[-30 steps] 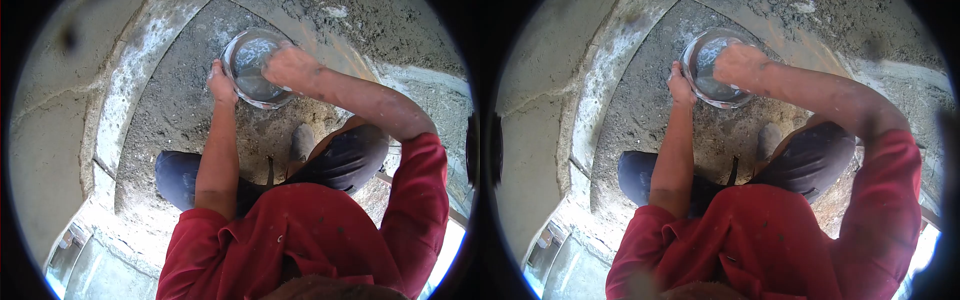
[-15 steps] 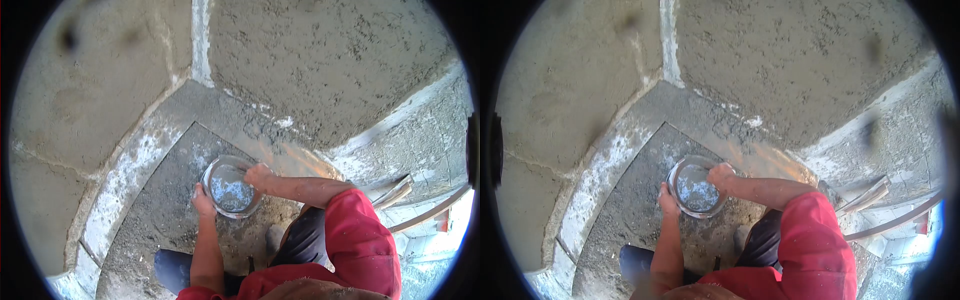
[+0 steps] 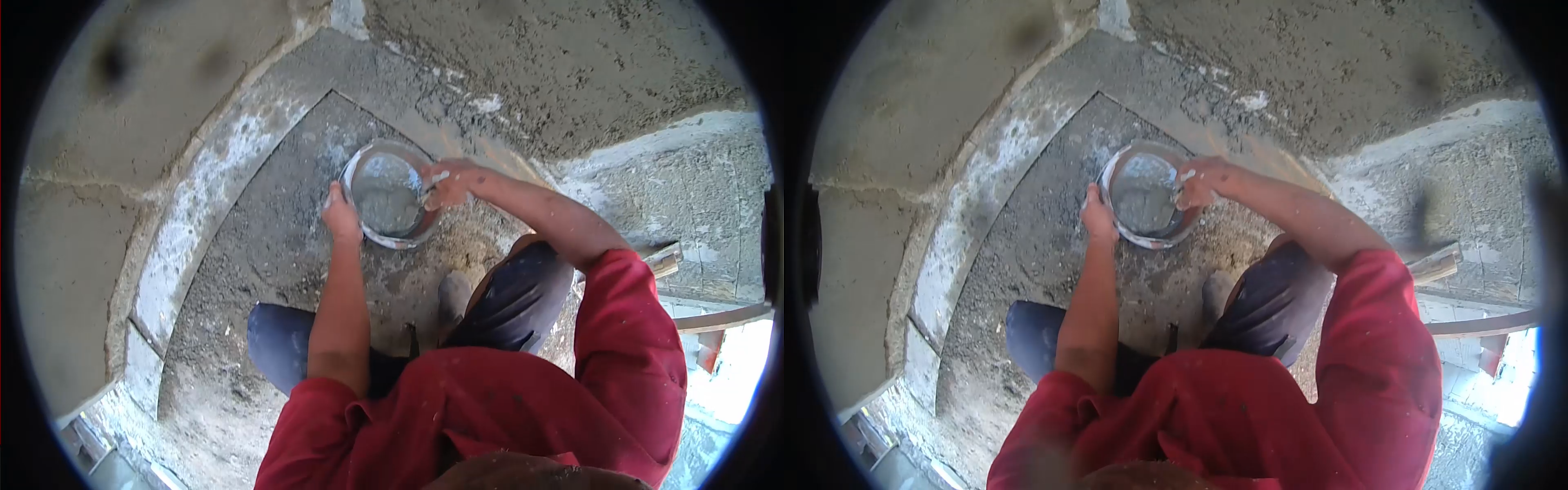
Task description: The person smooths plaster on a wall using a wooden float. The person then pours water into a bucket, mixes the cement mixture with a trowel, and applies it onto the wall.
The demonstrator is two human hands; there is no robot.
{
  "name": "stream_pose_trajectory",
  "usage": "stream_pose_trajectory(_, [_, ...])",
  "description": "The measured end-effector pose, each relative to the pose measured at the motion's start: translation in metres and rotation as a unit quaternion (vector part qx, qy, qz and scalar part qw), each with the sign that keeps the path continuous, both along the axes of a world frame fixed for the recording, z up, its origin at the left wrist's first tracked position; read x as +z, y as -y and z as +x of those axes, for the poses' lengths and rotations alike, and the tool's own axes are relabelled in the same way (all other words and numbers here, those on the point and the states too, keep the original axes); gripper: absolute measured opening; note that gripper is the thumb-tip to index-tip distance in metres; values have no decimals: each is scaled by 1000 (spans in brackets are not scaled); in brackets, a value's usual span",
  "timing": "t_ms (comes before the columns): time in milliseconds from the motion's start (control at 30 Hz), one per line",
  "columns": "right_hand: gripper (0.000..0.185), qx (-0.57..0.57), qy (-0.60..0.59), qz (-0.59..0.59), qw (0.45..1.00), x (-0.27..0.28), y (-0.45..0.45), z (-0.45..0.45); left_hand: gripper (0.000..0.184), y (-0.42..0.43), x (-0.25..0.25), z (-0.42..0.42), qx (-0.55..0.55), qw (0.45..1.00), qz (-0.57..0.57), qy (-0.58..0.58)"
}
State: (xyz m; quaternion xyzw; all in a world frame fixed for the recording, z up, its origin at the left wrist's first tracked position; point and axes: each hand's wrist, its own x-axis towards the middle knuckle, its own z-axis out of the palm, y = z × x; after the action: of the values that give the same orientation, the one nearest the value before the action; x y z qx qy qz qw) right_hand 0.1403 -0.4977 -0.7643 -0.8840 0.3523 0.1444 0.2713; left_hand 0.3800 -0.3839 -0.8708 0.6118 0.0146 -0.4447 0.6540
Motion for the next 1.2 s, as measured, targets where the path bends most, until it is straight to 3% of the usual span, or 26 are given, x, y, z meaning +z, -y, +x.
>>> stream_pose_trajectory(33, [34, 3, -60, -69, 996, 56, -12, 22, 51, 2, 0, 0, -3, 1000, -12, -3])
stream_pose_trajectory(67, [31, 26, -85, -90, 992, 61, -19, 36, 51, 4, -9, 1, -7, 999, -29, -11])
stream_pose_trajectory(133, [25, 75, -128, -139, 979, 56, -22, 58, 51, -3, -12, 2, -3, 999, -39, -20])
stream_pose_trajectory(333, [15, 176, -63, -180, 966, 82, -42, 46, 42, -1, -3, 2, 3, 998, -36, -58])
stream_pose_trajectory(433, [32, 167, -99, -216, 957, 85, -14, 32, 40, 2, -1, 2, -2, 996, -67, -56])
stream_pose_trajectory(533, [18, 88, -125, -250, 956, 74, 15, 42, 40, 1, 0, 2, 6, 998, -52, -45])
stream_pose_trajectory(633, [14, 182, -182, -225, 940, 64, 9, 62, 40, 6, -3, 1, 26, 997, -67, -35])
stream_pose_trajectory(767, [17, 199, -65, -211, 955, 53, -5, 33, 41, 0, 8, 0, 4, 999, -36, 33])
stream_pose_trajectory(867, [25, 46, 53, -170, 983, 80, 3, -12, 42, -1, 12, -3, -21, 995, -19, 95])
stream_pose_trajectory(967, [31, -156, 108, -142, 972, 47, 21, -75, 40, -4, 1, 5, -71, 987, -1, 145])
stream_pose_trajectory(1067, [37, -315, 133, -41, 939, -49, 37, -160, 43, -4, 2, 3, -43, 985, 2, 164])
stream_pose_trajectory(1100, [36, -164, 115, -185, 962, -91, 40, -197, 43, -4, 4, 3, -53, 988, 1, 148])
stream_pose_trajectory(1133, [35, -6, 89, -320, 943, -136, 39, -235, 44, -3, 7, 3, -55, 988, 8, 141])
stream_pose_trajectory(1167, [34, 152, 58, -439, 884, -164, 40, -255, 44, -2, 10, 2, -55, 989, 16, 134])
stream_pose_trajectory(1200, [35, 22, 87, -327, 941, -175, 40, -257, 44, -2, 11, 2, -56, 990, 24, 126])
